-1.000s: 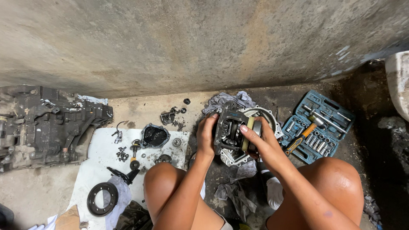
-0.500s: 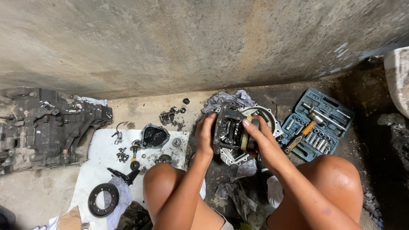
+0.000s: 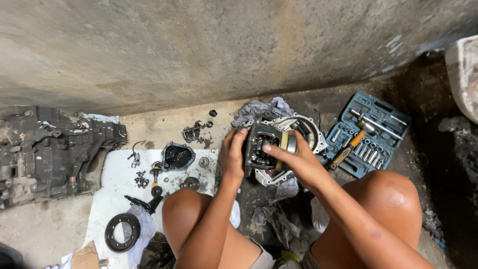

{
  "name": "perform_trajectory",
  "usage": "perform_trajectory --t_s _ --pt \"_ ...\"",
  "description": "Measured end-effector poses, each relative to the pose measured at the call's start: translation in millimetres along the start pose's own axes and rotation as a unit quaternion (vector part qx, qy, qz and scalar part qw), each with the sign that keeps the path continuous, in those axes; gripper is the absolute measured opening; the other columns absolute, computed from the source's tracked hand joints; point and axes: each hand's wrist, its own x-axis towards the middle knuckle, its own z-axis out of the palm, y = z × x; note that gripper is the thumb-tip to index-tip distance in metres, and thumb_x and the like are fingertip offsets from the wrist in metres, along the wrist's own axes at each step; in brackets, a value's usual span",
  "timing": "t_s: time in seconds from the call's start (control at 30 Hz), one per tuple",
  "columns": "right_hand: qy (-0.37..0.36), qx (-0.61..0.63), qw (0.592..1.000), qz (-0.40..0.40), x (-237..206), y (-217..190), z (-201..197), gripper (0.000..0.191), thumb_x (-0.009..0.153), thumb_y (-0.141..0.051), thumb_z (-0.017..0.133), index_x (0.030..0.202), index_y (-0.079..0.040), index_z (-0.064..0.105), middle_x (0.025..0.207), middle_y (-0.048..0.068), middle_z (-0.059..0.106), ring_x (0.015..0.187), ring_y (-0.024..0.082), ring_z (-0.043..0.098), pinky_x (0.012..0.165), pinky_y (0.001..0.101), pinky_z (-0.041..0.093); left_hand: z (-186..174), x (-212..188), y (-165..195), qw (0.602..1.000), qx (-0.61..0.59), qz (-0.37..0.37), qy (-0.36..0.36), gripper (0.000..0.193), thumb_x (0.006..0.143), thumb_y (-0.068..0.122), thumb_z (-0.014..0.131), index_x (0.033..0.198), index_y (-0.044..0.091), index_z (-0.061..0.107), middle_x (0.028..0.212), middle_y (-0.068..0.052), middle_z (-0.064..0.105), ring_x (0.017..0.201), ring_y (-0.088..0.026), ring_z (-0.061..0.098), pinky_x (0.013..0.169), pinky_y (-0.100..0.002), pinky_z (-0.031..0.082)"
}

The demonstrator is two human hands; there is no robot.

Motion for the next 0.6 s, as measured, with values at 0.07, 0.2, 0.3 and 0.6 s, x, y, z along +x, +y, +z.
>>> perform_trajectory --t_s 0.07,0.2,0.3,0.6 --pt "-0.03 0.019 0.999 -0.036 2 4 -1 0.082 0.074 -0.026 0.086 0.134 0.007 0.041 0.114 0.02 0.067 0.1 0.022 0.071 0.085 0.0299 0.058 -1 0 -5 1.0 -0.001 0.023 -0.006 0.039 0.101 0.034 0.048 0.097 0.002 0.069 0.087 -0.01 0.069 0.077 -0.022 0.065 0.074 -0.033 0.05" --pt "0.006 -0.068 0.998 -0.008 3 20 -2 0.062 0.071 -0.018 0.079 0.122 0.005 0.052 0.093 0.016 0.067 0.075 0.021 0.067 0.064 0.0333 0.056 -6 -6 -28 0.982 -0.144 -0.122 0.006 0.037 0.099 0.034 0.055 0.1 0.001 0.071 0.089 -0.006 0.069 0.077 -0.016 0.061 0.071 -0.03 0.048" --pt "0.003 -0.004 1.0 0.023 -2 39 0 0.058 0.069 -0.015 0.079 0.117 0.004 0.053 0.09 0.012 0.068 0.073 0.019 0.068 0.062 0.0325 0.057 -16 -20 -45 0.97 -0.169 -0.173 -0.01 0.041 0.101 0.038 0.056 0.106 0.0 0.07 0.096 -0.004 0.069 0.083 -0.013 0.061 0.076 -0.029 0.05" --pt "-0.018 0.077 0.988 0.136 -18 73 -21 0.053 0.073 -0.017 0.077 0.118 0.004 0.057 0.091 0.013 0.074 0.077 0.018 0.072 0.067 0.0321 0.059 -22 -54 -99 0.925 -0.176 -0.331 -0.066 0.065 0.1 0.06 0.04 0.132 0.008 0.062 0.109 -0.01 0.073 0.097 -0.021 0.069 0.086 -0.037 0.055"
